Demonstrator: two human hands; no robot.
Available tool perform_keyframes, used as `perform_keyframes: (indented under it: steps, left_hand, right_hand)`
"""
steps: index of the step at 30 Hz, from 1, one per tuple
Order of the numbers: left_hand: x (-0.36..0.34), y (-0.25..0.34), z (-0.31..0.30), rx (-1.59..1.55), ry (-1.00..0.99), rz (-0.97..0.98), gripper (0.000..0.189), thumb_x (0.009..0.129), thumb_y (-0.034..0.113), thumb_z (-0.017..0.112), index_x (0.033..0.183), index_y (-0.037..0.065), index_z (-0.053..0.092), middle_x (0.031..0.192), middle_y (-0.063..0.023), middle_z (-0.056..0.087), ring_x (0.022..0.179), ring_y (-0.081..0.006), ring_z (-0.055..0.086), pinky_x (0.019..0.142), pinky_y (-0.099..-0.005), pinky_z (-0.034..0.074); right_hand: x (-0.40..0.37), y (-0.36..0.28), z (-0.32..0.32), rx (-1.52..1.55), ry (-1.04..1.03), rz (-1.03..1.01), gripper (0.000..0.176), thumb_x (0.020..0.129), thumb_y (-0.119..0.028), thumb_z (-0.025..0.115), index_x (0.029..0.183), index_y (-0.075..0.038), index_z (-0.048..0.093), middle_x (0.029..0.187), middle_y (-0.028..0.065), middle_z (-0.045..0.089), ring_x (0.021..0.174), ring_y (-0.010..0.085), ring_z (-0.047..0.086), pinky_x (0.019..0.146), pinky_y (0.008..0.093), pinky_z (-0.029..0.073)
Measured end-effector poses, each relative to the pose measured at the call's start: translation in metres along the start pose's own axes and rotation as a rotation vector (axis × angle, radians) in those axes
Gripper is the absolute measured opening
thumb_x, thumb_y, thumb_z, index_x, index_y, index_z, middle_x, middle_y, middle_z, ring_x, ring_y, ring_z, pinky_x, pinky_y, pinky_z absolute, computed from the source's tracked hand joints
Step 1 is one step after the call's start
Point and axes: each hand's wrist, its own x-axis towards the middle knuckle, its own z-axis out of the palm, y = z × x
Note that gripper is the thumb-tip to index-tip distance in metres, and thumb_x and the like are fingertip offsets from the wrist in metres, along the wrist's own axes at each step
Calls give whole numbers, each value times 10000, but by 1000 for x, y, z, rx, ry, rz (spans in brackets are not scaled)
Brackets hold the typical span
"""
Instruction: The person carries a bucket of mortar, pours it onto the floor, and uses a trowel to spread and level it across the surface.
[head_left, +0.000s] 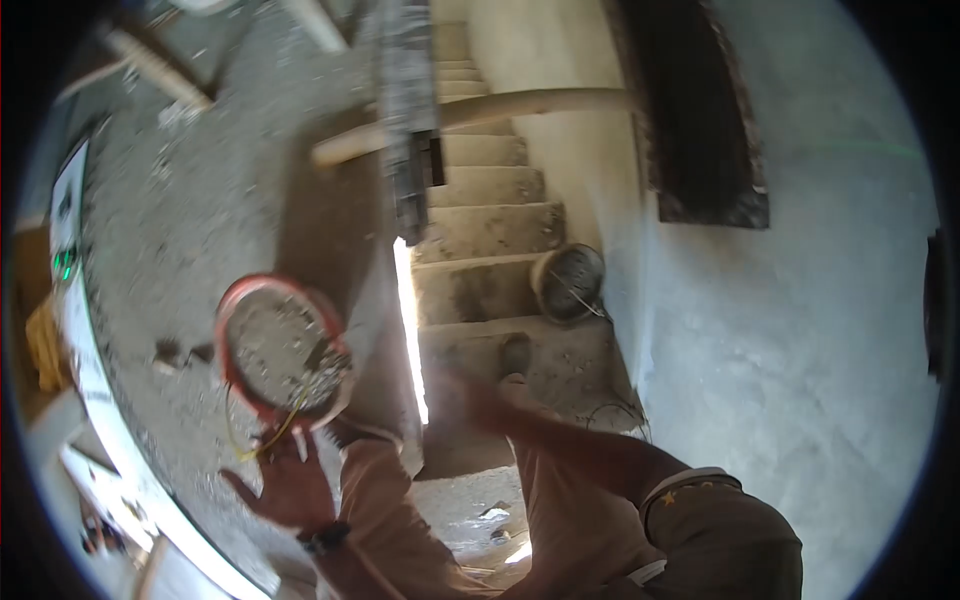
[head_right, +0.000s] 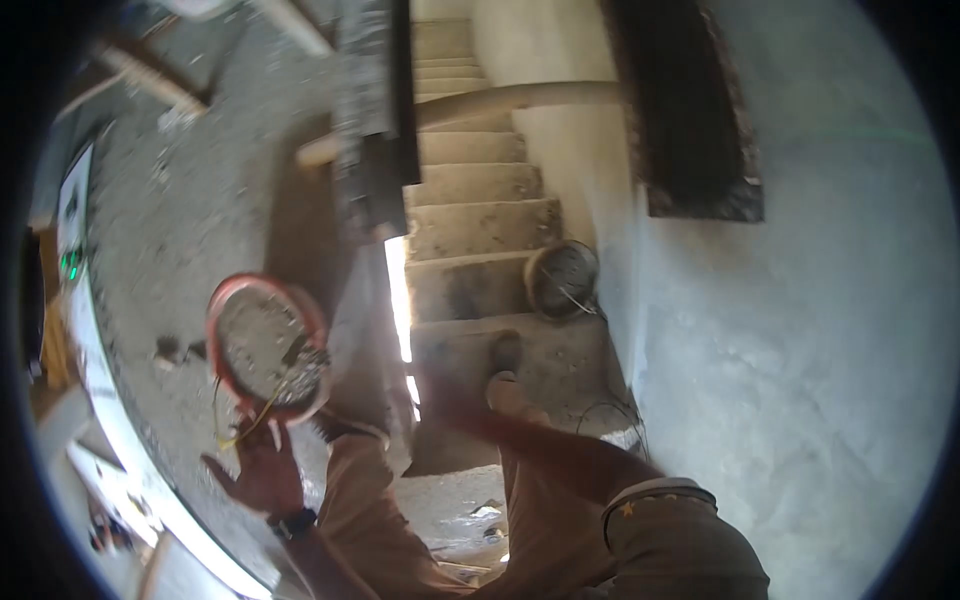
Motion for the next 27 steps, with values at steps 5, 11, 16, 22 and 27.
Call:
perform_keyframes:
  steps: [5, 11, 16, 22, 27]
  left_hand:
    - [-6, 7, -13, 219, -28, -38, 713, 949, 554, 422, 1369, -22, 413, 1422, -154, 456, 1383, -260, 339, 1157, -468, 206]
    - [-16, -18, 9, 129, 134, -59, 934, 866, 621, 460, 1434, -96, 271, 1471, -223, 367, 1416, -357, 238, 1175, -509, 127]
    - [17, -63, 79, 511, 694, 313, 807, 972, 535, 343, 1503, -25, 109, 1583, -129, 169, 1474, -233, 107, 1194, -428, 75]
    - [-4, 12, 10, 403, 99, 46, 830, 944, 579, 398, 1475, -30, 207, 1510, -191, 316, 1421, -313, 261, 1163, -505, 178]
    - [-51, 17, 12, 642, 473, 114, 751, 933, 588, 437, 1414, 14, 376, 1373, -188, 492, 1224, -300, 518, 1011, -407, 412]
  right_hand:
    - [-80, 240, -134, -501, 307, 870, 616, 889, -433, 583, 1312, 1, 473, 1203, 284, 553, 1148, 391, 540, 970, 474, 424]
    - [-106, 331, -225, -654, 429, 1060, 779, 882, -502, 585, 1445, -39, 313, 1361, 244, 439, 1275, 407, 419, 1036, 513, 364]
    - [-91, 390, -213, -493, 196, 887, 406, 837, -441, 689, 1101, -132, 680, 964, 142, 668, 900, 365, 629, 762, 478, 495]
    - [-79, 458, -251, -569, 104, 449, 391, 796, -429, 725, 895, -51, 711, 663, 123, 581, 600, 317, 547, 575, 448, 436]
    - [-65, 339, -230, -438, 132, 529, 478, 870, -396, 650, 745, 62, 592, 659, 191, 552, 623, 259, 514, 612, 455, 397]
